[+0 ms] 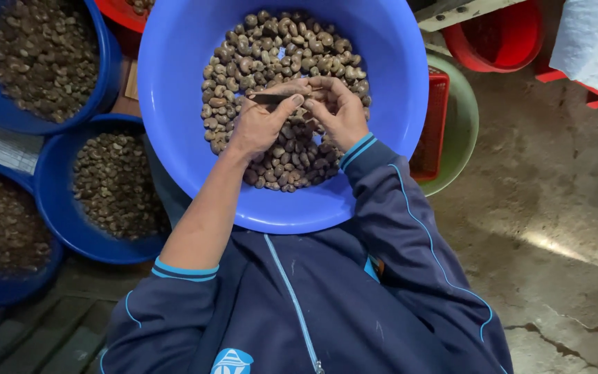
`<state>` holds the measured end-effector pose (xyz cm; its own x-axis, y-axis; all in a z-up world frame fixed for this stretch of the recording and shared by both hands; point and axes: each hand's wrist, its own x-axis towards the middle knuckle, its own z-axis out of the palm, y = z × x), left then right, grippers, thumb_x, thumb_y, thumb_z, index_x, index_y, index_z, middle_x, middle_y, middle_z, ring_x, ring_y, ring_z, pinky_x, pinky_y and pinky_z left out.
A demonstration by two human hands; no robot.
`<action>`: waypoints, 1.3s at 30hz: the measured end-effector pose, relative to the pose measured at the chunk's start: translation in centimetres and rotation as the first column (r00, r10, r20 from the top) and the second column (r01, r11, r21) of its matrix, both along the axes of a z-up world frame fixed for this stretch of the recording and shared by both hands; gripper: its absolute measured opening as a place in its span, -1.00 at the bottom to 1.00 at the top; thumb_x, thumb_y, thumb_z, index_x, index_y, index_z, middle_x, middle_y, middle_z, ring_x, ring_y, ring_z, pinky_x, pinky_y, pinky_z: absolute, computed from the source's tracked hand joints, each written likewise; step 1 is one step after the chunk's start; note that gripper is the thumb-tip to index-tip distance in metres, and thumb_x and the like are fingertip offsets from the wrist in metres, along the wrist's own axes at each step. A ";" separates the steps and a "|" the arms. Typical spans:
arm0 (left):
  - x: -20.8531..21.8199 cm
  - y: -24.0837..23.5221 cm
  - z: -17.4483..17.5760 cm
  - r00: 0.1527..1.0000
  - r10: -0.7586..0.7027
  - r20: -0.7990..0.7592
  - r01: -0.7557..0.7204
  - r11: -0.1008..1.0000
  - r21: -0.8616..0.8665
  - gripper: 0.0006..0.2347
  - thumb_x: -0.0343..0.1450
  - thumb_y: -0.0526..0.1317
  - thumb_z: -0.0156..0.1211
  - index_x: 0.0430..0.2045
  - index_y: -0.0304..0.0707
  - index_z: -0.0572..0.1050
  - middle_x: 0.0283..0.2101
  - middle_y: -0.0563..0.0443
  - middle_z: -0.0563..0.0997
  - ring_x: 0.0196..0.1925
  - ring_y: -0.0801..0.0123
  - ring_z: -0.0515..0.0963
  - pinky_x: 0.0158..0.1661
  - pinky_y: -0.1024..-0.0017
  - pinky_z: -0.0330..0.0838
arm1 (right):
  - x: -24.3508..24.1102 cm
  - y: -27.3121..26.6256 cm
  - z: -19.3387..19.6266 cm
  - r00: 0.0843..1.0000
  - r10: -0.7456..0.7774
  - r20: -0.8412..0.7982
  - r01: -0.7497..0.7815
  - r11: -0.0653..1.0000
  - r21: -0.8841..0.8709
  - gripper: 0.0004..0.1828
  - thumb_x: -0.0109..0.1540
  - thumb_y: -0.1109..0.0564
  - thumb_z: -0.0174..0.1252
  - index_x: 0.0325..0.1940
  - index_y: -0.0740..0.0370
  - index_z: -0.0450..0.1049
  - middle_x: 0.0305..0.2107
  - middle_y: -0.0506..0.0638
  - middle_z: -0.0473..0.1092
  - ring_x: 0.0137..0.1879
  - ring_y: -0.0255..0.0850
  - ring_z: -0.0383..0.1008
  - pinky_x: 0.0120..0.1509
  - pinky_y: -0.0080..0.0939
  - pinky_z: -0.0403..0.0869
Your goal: The person sits and uses a small knife to peel the outer shells off brown nuts held in a large blue basin. They pick up individual nuts, cut the shells, and remove the pieces, occasionally transferring the processed nuts into a red basket nearby.
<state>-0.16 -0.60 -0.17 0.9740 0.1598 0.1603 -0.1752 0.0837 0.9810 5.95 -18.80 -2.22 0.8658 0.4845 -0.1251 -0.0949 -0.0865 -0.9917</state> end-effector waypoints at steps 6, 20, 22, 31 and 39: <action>0.2 0.6 0.9 0.998 0.039 -0.052 -0.041 0.998 -0.053 -0.86 0.54 -0.22 0.35 -0.13 -0.27 0.69 -0.15 -0.25 0.73 -0.02 0.24 0.68 -0.11 0.19 0.65 | -0.3 0.1 0.0 0.996 0.022 0.086 -0.021 1.000 -0.013 -0.68 0.42 0.33 0.15 0.27 0.31 0.37 -0.09 0.29 0.50 -0.08 0.00 0.59 -0.07 0.02 0.71; 0.2 0.5 0.1 0.999 0.039 -0.008 -0.039 0.997 -0.059 -0.85 0.57 -0.24 0.30 -0.06 -0.28 0.68 -0.11 -0.28 0.72 0.05 0.07 0.67 -0.01 0.09 0.60 | -0.7 0.0 0.3 0.998 0.049 0.036 -0.051 0.997 0.056 -0.65 0.45 0.28 0.14 0.32 0.33 0.31 -0.06 0.27 0.49 -0.08 -0.04 0.62 -0.08 -0.01 0.73; 0.2 0.7 0.6 0.999 0.051 -0.001 -0.051 0.998 -0.044 -0.84 0.59 -0.24 0.28 -0.06 -0.33 0.67 -0.10 -0.32 0.71 0.07 -0.02 0.68 0.02 0.04 0.59 | -0.6 -0.1 0.1 0.999 0.050 0.015 -0.051 0.995 0.088 -0.63 0.45 0.26 0.15 0.33 0.31 0.32 -0.04 0.26 0.50 -0.07 -0.05 0.63 -0.08 -0.02 0.73; 0.2 0.4 2.5 0.997 0.010 0.080 -0.001 0.993 -0.119 -0.87 0.58 -0.30 0.26 -0.06 -0.32 0.66 -0.09 -0.26 0.72 0.10 0.06 0.67 0.04 0.05 0.62 | -0.4 -0.3 -0.3 0.983 0.041 -0.181 0.016 0.954 0.300 -0.58 0.42 0.21 0.20 0.33 0.40 0.31 -0.05 0.27 0.54 -0.16 -0.01 0.67 -0.12 -0.09 0.73; 0.4 0.4 1.1 0.992 0.025 0.122 -0.016 0.997 -0.076 -0.85 0.59 -0.30 0.22 -0.04 -0.38 0.64 -0.11 -0.34 0.71 0.08 -0.05 0.67 0.03 -0.02 0.62 | -0.7 0.3 1.9 0.955 0.067 -0.289 0.029 0.948 0.317 -0.60 0.43 0.16 0.12 0.33 0.36 0.33 -0.02 0.29 0.54 -0.17 -0.01 0.69 -0.16 -0.08 0.75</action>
<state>0.22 -0.25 0.91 0.9441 0.1960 0.2649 -0.2960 0.1513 0.9431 5.25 -18.48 -0.29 0.8042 0.5563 -0.2094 -0.3856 0.2201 -0.8960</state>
